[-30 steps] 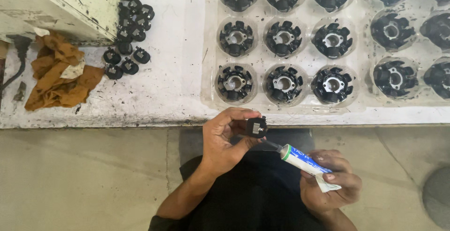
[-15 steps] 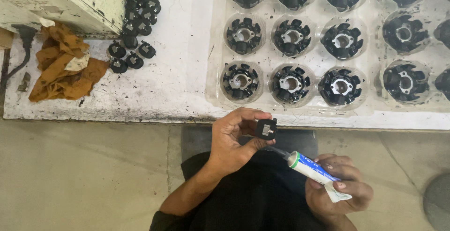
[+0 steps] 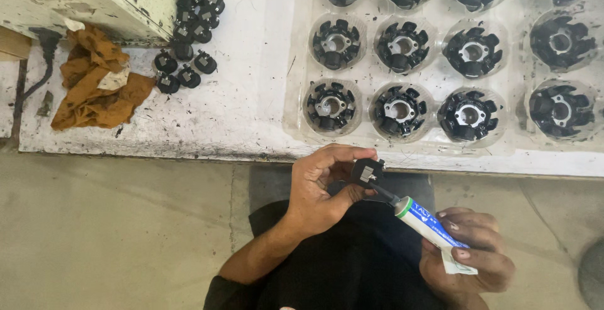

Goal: The person picks up small black rotor components one at a time and squeezes adhesive from a tube onto each part, then places the treated parts into a plastic tray alongside many similar finished parts. They occasionally wipe the tube nozzle with a cloth and reach for new untreated parts from a pile.

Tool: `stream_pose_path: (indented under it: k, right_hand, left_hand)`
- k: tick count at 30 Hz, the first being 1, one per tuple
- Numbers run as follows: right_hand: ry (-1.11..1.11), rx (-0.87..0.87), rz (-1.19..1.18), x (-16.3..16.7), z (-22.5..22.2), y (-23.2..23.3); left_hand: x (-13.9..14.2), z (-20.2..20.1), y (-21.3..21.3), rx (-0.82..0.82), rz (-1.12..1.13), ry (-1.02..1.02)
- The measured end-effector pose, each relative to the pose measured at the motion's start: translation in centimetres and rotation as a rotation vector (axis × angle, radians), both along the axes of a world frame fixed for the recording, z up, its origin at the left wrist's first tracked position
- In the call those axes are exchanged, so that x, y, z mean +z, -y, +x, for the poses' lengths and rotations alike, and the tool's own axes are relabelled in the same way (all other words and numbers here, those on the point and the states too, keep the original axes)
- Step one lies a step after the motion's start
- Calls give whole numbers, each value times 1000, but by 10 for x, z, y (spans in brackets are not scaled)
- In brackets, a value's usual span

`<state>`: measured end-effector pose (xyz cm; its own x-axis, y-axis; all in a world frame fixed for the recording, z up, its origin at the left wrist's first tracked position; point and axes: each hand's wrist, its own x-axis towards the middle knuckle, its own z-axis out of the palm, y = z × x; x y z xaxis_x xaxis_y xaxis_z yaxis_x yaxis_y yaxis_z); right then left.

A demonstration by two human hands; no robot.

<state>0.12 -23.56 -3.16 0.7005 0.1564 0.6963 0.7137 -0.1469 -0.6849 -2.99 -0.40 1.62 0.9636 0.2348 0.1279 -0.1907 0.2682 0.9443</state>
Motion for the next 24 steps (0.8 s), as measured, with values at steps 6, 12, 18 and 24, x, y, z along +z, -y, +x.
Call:
stream_pose_path:
  k: [6,12,18,24]
  right_hand:
    - [-6,8,34,-5,-1,3]
    - [68,-42,-33,-5,3,7]
    - [49,7,-124,1,1,16]
    - [63,28,-159,4,5,18]
  left_hand:
    - [0,2,-1,7,-4,10]
    - [2,-3,-1,16,7,6]
    - [3,-2,-4,28,35,-1]
    - [1,-3,-6,16,74,26]
